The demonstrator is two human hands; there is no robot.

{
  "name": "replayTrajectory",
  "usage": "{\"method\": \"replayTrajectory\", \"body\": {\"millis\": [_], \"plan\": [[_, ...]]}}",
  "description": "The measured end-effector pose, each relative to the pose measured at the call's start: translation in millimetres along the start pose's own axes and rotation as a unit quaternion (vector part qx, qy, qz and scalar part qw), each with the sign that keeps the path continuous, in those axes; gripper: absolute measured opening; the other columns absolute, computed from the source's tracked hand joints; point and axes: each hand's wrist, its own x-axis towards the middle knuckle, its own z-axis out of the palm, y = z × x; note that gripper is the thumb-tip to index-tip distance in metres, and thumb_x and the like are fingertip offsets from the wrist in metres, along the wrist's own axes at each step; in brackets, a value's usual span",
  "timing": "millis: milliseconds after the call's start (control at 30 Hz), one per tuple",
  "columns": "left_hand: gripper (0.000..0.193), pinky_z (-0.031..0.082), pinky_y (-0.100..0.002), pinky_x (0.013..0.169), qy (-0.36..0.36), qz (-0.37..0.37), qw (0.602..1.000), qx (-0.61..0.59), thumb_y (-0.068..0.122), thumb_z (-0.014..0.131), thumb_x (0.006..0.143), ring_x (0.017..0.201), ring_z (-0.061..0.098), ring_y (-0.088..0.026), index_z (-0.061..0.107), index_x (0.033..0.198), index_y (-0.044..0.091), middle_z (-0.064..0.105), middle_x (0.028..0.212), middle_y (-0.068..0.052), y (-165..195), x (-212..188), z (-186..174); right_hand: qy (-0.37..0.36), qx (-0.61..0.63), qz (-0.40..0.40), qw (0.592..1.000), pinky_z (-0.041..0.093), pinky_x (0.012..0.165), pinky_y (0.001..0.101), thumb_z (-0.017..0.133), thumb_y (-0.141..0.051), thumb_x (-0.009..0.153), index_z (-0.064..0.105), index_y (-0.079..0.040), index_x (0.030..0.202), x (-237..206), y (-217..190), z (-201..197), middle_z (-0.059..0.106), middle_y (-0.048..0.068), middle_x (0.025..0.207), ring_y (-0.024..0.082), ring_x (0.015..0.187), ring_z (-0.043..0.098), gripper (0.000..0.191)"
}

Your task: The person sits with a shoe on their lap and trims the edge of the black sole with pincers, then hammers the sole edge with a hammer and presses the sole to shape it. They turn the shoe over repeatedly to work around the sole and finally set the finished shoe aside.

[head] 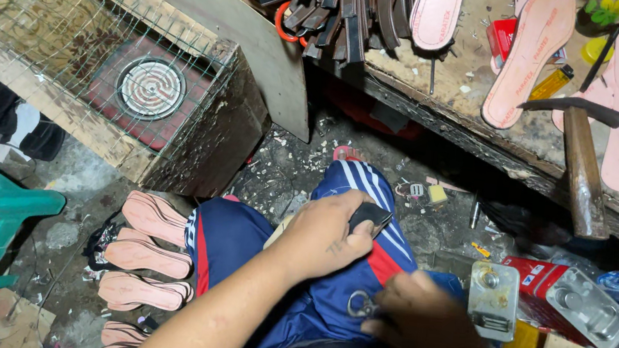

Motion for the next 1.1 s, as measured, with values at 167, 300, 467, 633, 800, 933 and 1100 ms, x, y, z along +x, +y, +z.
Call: {"method": "replayTrajectory", "body": {"millis": [167,300,467,633,800,933,1100], "plan": [[0.025,0.057,-0.034,0.074,-0.037,-0.011,0.99,-0.134,0.022,0.064,0.087,0.076,0.071,-0.024,0.072,0.105,0.006,0.073,0.084,-0.012,0,-2,-7,0.077,0.046,-0.037,0.995,0.052,0.074,0.041,0.077,-0.039,0.078,0.073,-0.007,0.092,12,25,-20,0.069,0.01,0.09,0.032,0.085,0.067,0.035],[0.026,0.057,-0.031,0.074,-0.037,-0.071,0.988,-0.135,0.024,0.065,0.085,0.076,0.072,-0.018,0.074,0.104,0.008,0.075,0.083,-0.009,0,-3,-7,0.221,-0.152,0.068,0.961,0.052,0.077,0.0458,0.072,-0.036,0.079,0.072,0.001,0.089,13,62,-81,0.069,0.02,0.09,0.037,0.079,0.067,0.038],[0.023,0.057,-0.031,0.075,-0.039,-0.038,0.993,-0.103,0.024,0.066,0.087,0.077,0.071,-0.017,0.075,0.101,0.007,0.075,0.085,-0.01,-7,1,-5,0.247,-0.377,0.298,0.841,0.05,0.086,0.0511,0.082,-0.032,0.078,0.068,0.006,0.121,-7,141,-110,0.065,0.029,0.105,0.046,0.099,0.062,0.059],[0.022,0.056,-0.028,0.073,-0.058,-0.06,0.978,-0.192,0.021,0.066,0.088,0.077,0.066,-0.01,0.072,0.101,0.004,0.073,0.083,-0.003,-20,3,1,0.299,-0.347,0.266,0.848,0.049,0.103,0.0469,0.074,-0.027,0.098,0.063,0.003,0.123,-26,184,-104,0.061,0.024,0.11,0.04,0.106,0.058,0.041],[0.016,0.051,-0.024,0.071,-0.1,-0.048,0.943,-0.315,0.014,0.064,0.091,0.079,0.056,-0.005,0.069,0.098,0.0,0.065,0.085,0.003,-38,10,8,0.331,0.012,0.322,0.887,0.051,0.089,0.0396,0.063,-0.024,0.092,0.064,0.0,0.123,-36,145,-67,0.068,0.015,0.104,0.027,0.094,0.065,0.039],[0.018,0.051,-0.023,0.073,-0.111,-0.024,0.942,-0.315,0.01,0.062,0.089,0.08,0.056,-0.004,0.07,0.1,-0.001,0.065,0.086,0.004,-46,15,8,0.156,0.216,0.385,0.884,0.054,0.076,0.039,0.071,-0.028,0.086,0.068,-0.005,0.112,-25,92,-9,0.071,0.012,0.088,0.022,0.082,0.066,0.035],[0.021,0.05,-0.023,0.072,-0.132,-0.031,0.911,-0.39,0.009,0.061,0.087,0.08,0.056,-0.004,0.069,0.104,0.0,0.064,0.088,0.004,-45,13,4,0.235,0.266,0.214,0.91,0.051,0.076,0.0359,0.078,-0.028,0.09,0.066,-0.001,0.126,-18,65,26,0.059,0.01,0.088,0.02,0.079,0.057,0.046]]}}
